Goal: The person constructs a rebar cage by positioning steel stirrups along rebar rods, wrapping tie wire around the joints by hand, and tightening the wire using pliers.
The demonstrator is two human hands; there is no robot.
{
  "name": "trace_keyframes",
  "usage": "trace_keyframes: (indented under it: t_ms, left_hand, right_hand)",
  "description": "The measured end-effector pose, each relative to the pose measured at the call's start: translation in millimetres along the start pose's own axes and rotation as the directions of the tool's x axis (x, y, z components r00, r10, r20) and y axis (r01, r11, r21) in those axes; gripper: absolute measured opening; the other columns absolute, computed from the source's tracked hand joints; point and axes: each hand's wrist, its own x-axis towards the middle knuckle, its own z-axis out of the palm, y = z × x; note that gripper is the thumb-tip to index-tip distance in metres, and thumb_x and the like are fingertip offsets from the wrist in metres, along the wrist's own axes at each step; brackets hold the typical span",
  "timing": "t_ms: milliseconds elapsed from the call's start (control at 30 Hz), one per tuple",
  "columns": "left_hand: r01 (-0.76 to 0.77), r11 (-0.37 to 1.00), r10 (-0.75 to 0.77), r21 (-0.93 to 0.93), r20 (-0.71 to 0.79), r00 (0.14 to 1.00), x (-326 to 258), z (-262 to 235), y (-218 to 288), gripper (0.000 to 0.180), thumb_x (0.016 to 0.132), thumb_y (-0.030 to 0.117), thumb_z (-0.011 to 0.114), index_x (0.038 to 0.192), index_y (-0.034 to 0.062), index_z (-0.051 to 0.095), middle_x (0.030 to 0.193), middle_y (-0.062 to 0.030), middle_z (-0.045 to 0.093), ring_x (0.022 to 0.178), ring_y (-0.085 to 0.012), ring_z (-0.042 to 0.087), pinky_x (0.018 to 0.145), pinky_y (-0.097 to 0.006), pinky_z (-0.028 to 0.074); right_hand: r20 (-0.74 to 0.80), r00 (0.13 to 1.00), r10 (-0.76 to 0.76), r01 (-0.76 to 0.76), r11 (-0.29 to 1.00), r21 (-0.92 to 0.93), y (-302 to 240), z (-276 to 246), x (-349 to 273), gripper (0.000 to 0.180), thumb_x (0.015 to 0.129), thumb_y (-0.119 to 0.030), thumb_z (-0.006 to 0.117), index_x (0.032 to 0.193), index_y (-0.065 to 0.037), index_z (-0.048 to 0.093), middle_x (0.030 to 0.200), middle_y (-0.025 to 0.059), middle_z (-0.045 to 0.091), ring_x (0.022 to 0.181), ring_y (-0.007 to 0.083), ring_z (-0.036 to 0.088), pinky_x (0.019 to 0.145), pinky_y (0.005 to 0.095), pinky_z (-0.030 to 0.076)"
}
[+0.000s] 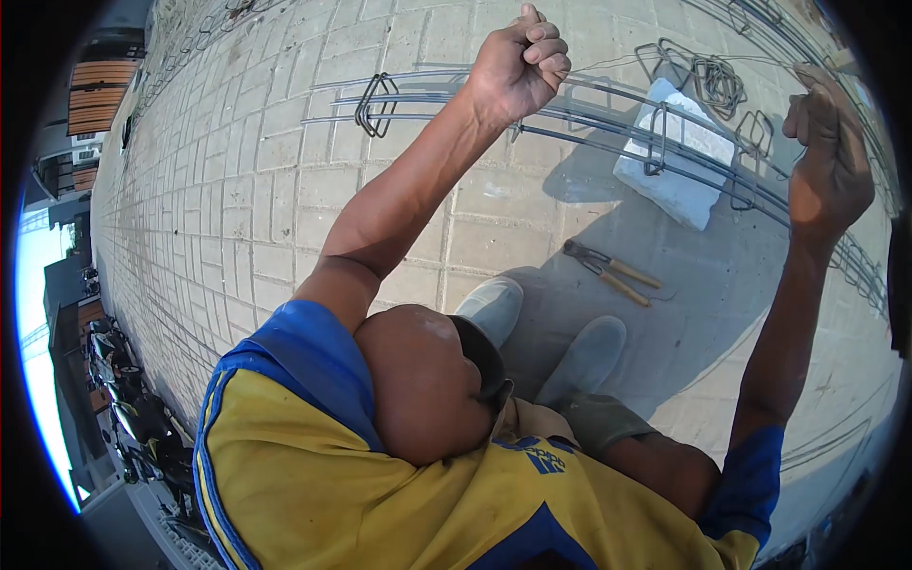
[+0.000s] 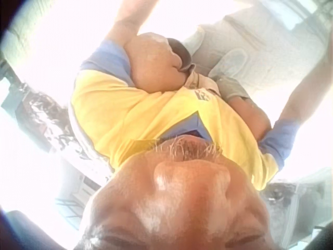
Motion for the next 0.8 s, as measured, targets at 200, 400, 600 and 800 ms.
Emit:
trace_keyframes:
  t_ms: [200,400,600,800]
  left_hand:
    - [0.043,0.992,-0.064,0.115,0.184,0.981,38,91,-25,0.020,0.100,0.027,0.059,0.109,0.0100,0.060,0.087,-0.0007,0.056,0.070,-0.0132,0.049,0.069,-0.032,0.044]
    - [-0.119,0.972,0.094,0.205,0.130,0.987,34,72,14,0.019,0.100,0.027,0.058,0.110,0.0103,0.060,0.090,-0.0017,0.057,0.073,-0.0142,0.052,0.072,-0.033,0.045]
    - [-0.105,0.972,0.076,0.209,0.142,0.987,50,77,2,0.019,0.100,0.027,0.057,0.111,0.0105,0.060,0.093,-0.0027,0.059,0.076,-0.0153,0.054,0.074,-0.034,0.046]
    - [-0.225,0.938,0.211,0.265,0.079,0.974,34,44,40,0.019,0.101,0.026,0.057,0.111,0.0108,0.060,0.095,-0.0037,0.061,0.080,-0.0164,0.057,0.077,-0.035,0.047]
  right_hand:
    - [0.722,0.481,0.498,0.251,0.710,-0.657,157,2,-53,0.026,0.097,-0.021,0.053,0.100,0.000,0.068,0.088,0.0237,0.065,0.080,0.0388,0.062,0.077,0.0432,0.048]
    - [0.569,0.822,-0.040,-0.204,0.911,0.359,-18,-6,-33,0.026,0.101,-0.019,0.054,0.098,0.003,0.068,0.068,0.0021,0.050,0.067,0.0127,0.051,0.067,0.0330,0.049]
    - [0.592,0.766,0.253,0.387,0.554,-0.737,181,-18,31,0.029,0.098,-0.025,0.050,0.099,0.001,0.064,0.093,0.0266,0.064,0.085,0.0473,0.058,0.075,0.0472,0.046]
    - [0.822,0.528,-0.215,0.092,0.976,0.196,-1,31,-29,0.026,0.097,-0.020,0.054,0.100,0.002,0.066,0.072,0.0098,0.056,0.071,0.0219,0.057,0.074,0.0351,0.049]
